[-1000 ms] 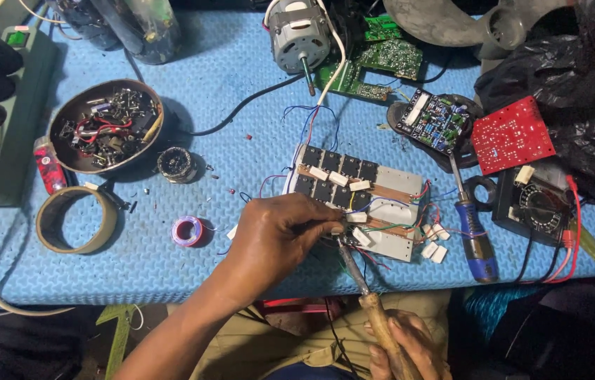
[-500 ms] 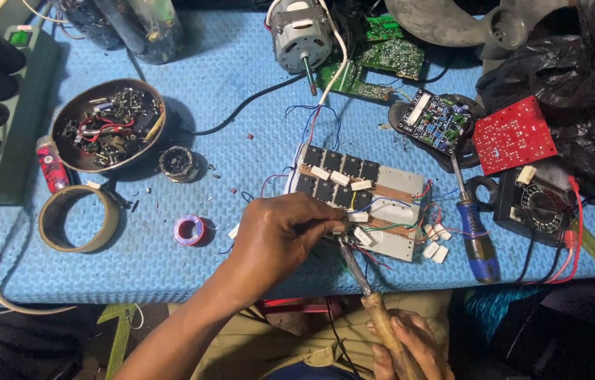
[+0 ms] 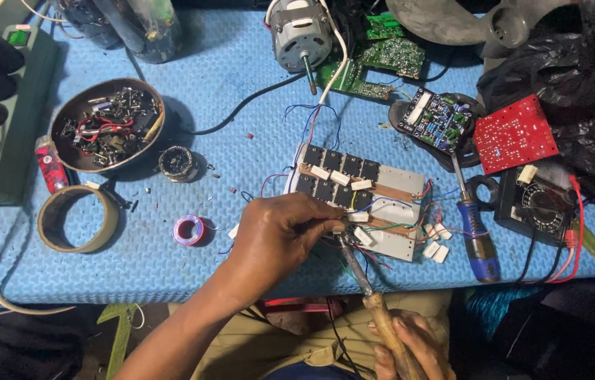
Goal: Soldering transistors and resistors onto a heatsink and trimming wires with pliers.
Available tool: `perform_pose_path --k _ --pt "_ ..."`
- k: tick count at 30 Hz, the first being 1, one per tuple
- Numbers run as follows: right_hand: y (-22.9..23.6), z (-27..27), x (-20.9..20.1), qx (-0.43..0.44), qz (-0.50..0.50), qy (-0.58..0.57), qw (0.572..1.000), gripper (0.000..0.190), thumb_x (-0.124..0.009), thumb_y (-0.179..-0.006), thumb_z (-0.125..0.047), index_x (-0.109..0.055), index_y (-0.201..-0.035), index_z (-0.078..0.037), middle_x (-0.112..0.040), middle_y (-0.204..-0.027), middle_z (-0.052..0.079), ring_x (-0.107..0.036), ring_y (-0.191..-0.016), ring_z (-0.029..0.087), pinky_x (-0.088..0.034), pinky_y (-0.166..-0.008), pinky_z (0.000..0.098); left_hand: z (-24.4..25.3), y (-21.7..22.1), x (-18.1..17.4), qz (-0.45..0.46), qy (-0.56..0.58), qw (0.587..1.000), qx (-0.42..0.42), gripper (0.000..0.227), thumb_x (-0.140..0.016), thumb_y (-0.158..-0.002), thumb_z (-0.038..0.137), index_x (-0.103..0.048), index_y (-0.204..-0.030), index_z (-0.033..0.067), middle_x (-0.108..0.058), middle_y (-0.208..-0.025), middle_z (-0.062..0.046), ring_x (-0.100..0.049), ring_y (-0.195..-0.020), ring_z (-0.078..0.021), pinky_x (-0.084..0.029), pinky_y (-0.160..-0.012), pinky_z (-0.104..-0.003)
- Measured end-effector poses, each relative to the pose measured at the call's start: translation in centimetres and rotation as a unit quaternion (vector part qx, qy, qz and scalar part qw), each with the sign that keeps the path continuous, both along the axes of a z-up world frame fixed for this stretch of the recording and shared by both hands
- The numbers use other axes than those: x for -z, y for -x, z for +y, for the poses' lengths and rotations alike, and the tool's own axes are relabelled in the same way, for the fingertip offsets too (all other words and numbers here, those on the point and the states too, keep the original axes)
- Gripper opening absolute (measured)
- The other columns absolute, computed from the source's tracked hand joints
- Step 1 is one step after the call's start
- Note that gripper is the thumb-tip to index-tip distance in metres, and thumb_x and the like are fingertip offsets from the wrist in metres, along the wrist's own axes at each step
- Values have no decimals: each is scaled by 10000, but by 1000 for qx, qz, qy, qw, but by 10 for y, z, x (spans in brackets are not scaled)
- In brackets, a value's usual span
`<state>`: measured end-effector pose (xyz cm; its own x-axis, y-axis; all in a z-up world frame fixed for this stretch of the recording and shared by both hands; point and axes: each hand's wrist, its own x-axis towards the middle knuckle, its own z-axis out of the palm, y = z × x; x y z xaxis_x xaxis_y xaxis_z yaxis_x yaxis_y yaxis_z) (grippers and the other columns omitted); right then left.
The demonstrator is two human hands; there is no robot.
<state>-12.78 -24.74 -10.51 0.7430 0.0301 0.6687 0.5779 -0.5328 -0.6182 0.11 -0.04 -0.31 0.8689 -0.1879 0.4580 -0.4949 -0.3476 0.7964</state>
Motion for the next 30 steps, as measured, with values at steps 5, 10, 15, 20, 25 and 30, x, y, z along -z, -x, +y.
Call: perform_pose_path --k 5,10,15,20,25,30 --pt "3 8 -13 0 62 -26 998 335 -685 -890 -171 -612 -1196 -56 -777 -967 160 -814 -823 203 -661 -799 256 0 1 1 4 -3 1000 -4 100 -806 -885 139 -783 -970 93 -790 -893 -48 -786 -788 -169 -628 -660 -275" --pt "1 6 -9 14 33 9 999 342 -652 -905 -197 -586 -1206 -48 -783 -891 107 -783 -859 217 -638 -863 305 0 0 2 1 -12 1000 -9 119 -812 -878 172 -787 -969 99 -794 -895 -41 -786 -786 -168 -609 -659 -275" --pt "-4 -20 30 -22 -42 40 998 376 -703 -859 -215 -592 -1104 48 -782 -853 53 -783 -751 159 -628 -746 243 -1 0 1 2 -8 1000 -4 118 -826 -864 127 -784 -966 85 -794 -898 -60 -793 -798 -185 -640 -672 -288" --pt "30 -90 82 -98 527 -294 791 406 -636 -837 75 -660 -1236 146 -792 -1219 273 -797 -1017 275 -658 -601 293 -1 0 2 -7 -6 1000 -9 133 -820 -867 171 -786 -963 86 -796 -900 -58 -794 -799 -186 -635 -671 -291" --pt "20 -117 92 -171 458 -180 854 709 -720 -805 -251 -519 -1465 -87 -685 -1351 279 -780 -1151 356 -744 -812 436 0 -1 4 -5 -11 1000 -10 125 -831 -857 164 -790 -951 92 -799 -902 -58 -798 -807 -186 -638 -666 -287" --pt "36 -167 152 -135 632 -284 708 872 -725 -719 -486 -621 -1392 60 -853 -1185 342 -838 -1093 458 -741 -784 490 0 0 0 -9 -21 1000 -12 142 -828 -857 185 -789 -956 91 -797 -890 -50 -788 -780 -175 -626 -650 -284"
